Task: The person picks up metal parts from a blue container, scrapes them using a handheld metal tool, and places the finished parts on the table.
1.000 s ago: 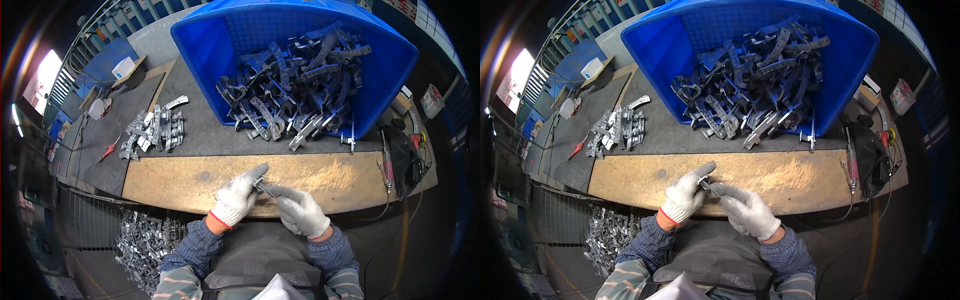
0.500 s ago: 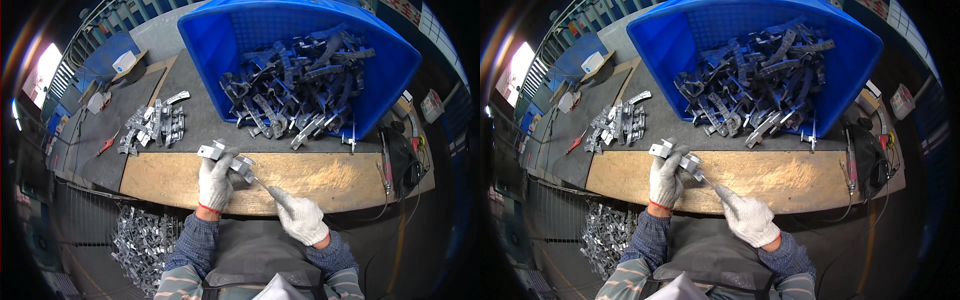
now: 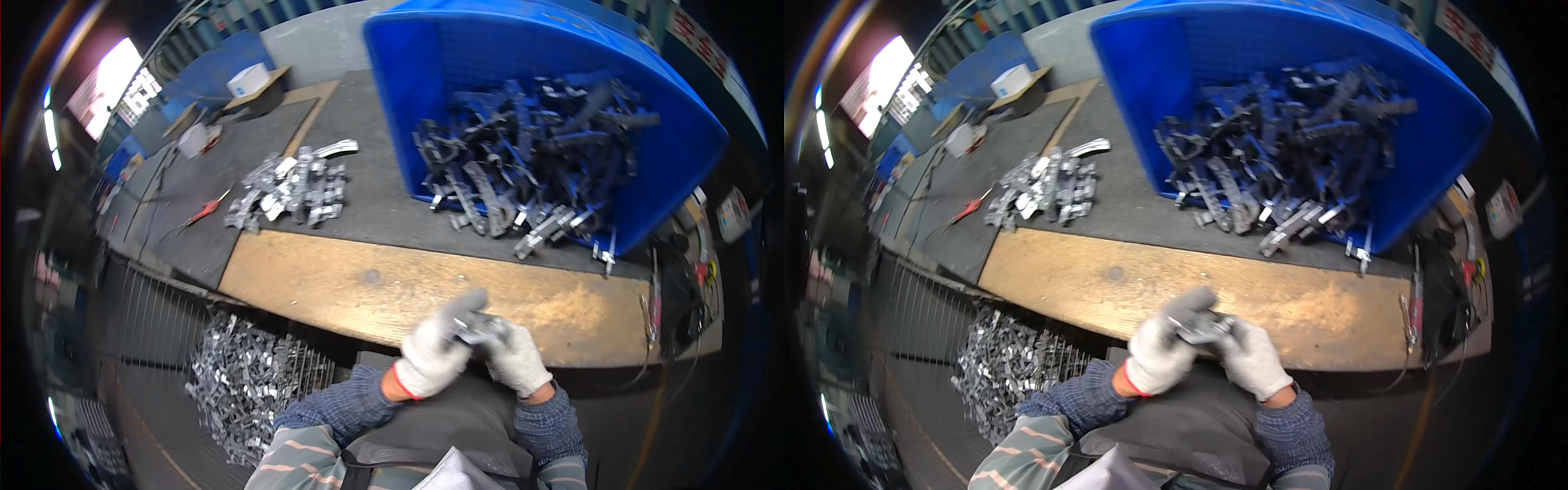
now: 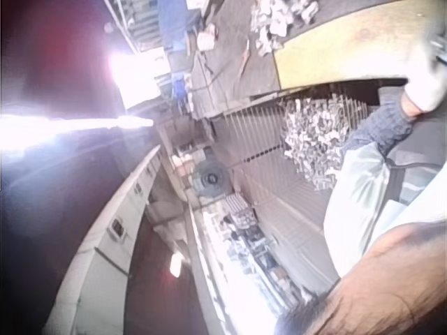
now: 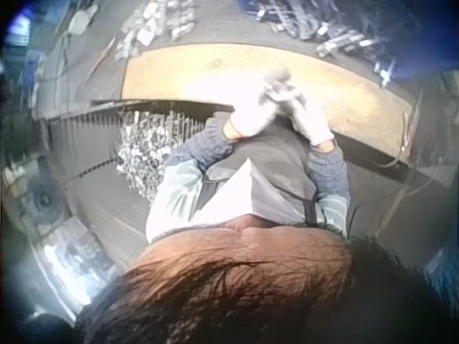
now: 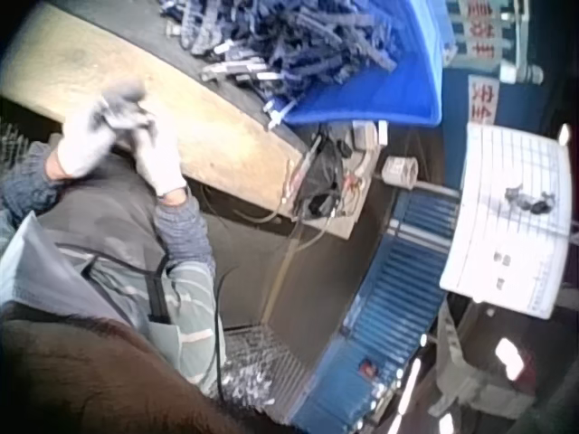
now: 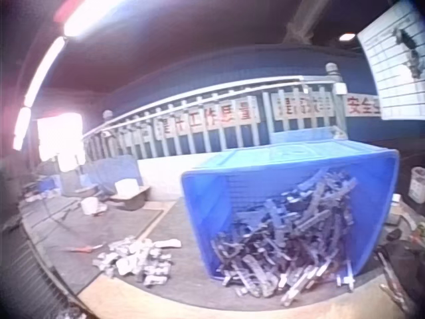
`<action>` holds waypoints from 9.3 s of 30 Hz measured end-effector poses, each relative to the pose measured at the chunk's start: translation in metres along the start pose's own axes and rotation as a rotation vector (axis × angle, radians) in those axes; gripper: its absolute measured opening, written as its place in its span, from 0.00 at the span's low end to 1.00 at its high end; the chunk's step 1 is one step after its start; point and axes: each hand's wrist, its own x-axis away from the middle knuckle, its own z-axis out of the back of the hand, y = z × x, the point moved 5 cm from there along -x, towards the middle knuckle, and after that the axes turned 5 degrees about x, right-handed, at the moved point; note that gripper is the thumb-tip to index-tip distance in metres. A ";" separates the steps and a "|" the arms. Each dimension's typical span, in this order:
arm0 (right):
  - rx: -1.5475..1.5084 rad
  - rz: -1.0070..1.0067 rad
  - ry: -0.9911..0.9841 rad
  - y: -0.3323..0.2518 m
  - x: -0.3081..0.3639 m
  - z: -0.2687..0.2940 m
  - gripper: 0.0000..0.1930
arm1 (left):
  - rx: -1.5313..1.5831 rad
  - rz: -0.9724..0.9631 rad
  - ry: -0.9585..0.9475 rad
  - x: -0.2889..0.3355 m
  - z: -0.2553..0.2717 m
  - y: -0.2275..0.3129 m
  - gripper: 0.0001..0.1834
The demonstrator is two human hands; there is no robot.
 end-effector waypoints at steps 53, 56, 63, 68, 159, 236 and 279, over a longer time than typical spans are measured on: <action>0.115 0.455 0.091 0.015 -0.008 0.007 0.16 | -0.999 0.277 0.167 -0.181 0.063 -0.055 0.46; 0.123 0.439 0.085 0.016 -0.008 0.008 0.16 | -0.926 0.389 -0.024 -0.153 0.103 -0.043 0.42; 0.195 0.480 0.092 0.012 -0.009 0.005 0.16 | -1.207 0.349 -0.097 -0.124 0.101 -0.034 0.46; 0.216 0.466 0.092 0.013 -0.008 0.004 0.17 | -1.272 0.383 -0.237 -0.149 0.081 -0.052 0.35; 0.258 0.053 0.054 0.005 0.010 0.022 0.16 | -0.697 0.172 0.632 -0.076 0.247 -0.023 0.35; 0.360 0.374 0.379 -0.033 0.024 0.045 0.19 | -0.226 0.398 -0.221 -0.059 0.014 -0.012 0.27; 0.338 0.194 0.211 -0.002 0.023 0.022 0.20 | 0.648 0.094 0.161 -0.034 0.019 -0.008 0.20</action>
